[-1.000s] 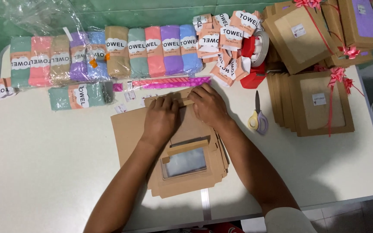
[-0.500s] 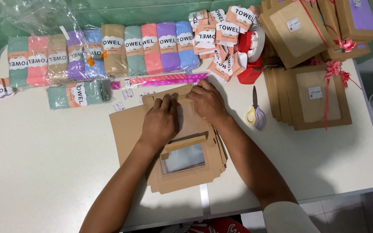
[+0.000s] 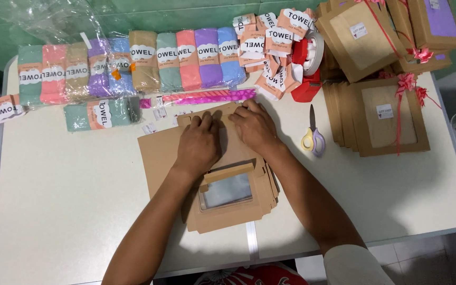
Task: The person assembles a stack of flat-packed cardboard boxes with clear plastic windows. They fold the side flaps and tuck the tabs into slots to form the box structure, repeating the process for multiple units on a white table.
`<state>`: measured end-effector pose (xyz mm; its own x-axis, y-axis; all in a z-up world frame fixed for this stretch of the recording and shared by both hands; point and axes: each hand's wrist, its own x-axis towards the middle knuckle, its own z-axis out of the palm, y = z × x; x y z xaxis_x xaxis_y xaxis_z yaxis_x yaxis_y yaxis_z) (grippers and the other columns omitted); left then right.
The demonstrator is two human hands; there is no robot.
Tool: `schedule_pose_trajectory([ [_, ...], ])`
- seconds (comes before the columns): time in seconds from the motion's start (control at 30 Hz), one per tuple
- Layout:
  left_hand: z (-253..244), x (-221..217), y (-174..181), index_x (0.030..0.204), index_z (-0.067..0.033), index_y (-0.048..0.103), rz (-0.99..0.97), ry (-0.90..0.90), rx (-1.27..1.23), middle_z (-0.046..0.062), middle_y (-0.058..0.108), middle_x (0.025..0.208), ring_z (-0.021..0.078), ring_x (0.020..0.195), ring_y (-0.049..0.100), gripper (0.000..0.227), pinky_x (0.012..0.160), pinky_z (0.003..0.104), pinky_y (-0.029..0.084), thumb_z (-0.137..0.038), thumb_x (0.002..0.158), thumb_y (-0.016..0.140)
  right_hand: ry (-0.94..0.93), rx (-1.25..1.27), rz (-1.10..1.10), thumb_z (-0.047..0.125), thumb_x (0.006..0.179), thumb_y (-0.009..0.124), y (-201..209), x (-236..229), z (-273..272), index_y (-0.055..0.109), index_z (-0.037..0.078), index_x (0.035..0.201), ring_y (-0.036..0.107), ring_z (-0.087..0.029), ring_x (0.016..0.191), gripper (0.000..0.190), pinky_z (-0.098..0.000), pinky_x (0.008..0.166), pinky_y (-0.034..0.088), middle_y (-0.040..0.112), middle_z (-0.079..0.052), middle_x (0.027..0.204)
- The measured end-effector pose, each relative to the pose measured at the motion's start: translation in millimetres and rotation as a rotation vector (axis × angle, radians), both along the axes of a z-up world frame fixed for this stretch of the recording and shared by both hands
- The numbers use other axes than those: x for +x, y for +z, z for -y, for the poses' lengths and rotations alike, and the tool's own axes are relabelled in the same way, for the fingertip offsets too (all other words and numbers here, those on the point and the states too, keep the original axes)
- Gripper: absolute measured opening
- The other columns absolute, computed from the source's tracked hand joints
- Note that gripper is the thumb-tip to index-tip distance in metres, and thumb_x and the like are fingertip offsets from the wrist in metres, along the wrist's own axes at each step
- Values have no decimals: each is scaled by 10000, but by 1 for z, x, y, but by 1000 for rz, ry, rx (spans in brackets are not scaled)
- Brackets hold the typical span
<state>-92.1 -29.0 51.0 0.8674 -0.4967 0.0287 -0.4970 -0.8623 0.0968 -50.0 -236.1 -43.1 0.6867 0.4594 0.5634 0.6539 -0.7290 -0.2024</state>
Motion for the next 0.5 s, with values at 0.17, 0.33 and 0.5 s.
schedule_pose_trajectory([
  [0.17,4,-1,-1,1261,-40,694,39,-9,37,105,609,1153,294,1049,570,420,800,387,546,-174,927,476,-52,-67,-48,129,980,550,9,-7,-8,765,223,1045,524,-271,1045,243,-408,795,434,560,-4,890],
  [0.33,3,-4,-9,1222,-39,705,44,-9,32,104,607,1138,303,1052,568,392,799,393,541,-192,927,496,-92,-10,-97,157,974,536,-8,-2,-6,784,289,995,525,-272,1057,282,-409,794,422,519,6,892],
  [0.5,3,-5,-11,1215,-21,695,40,-2,8,116,603,1148,325,1067,577,382,791,395,554,-165,920,500,-81,-6,-64,151,945,527,-13,3,-4,782,326,1026,546,-232,1048,320,-396,824,403,530,25,866],
])
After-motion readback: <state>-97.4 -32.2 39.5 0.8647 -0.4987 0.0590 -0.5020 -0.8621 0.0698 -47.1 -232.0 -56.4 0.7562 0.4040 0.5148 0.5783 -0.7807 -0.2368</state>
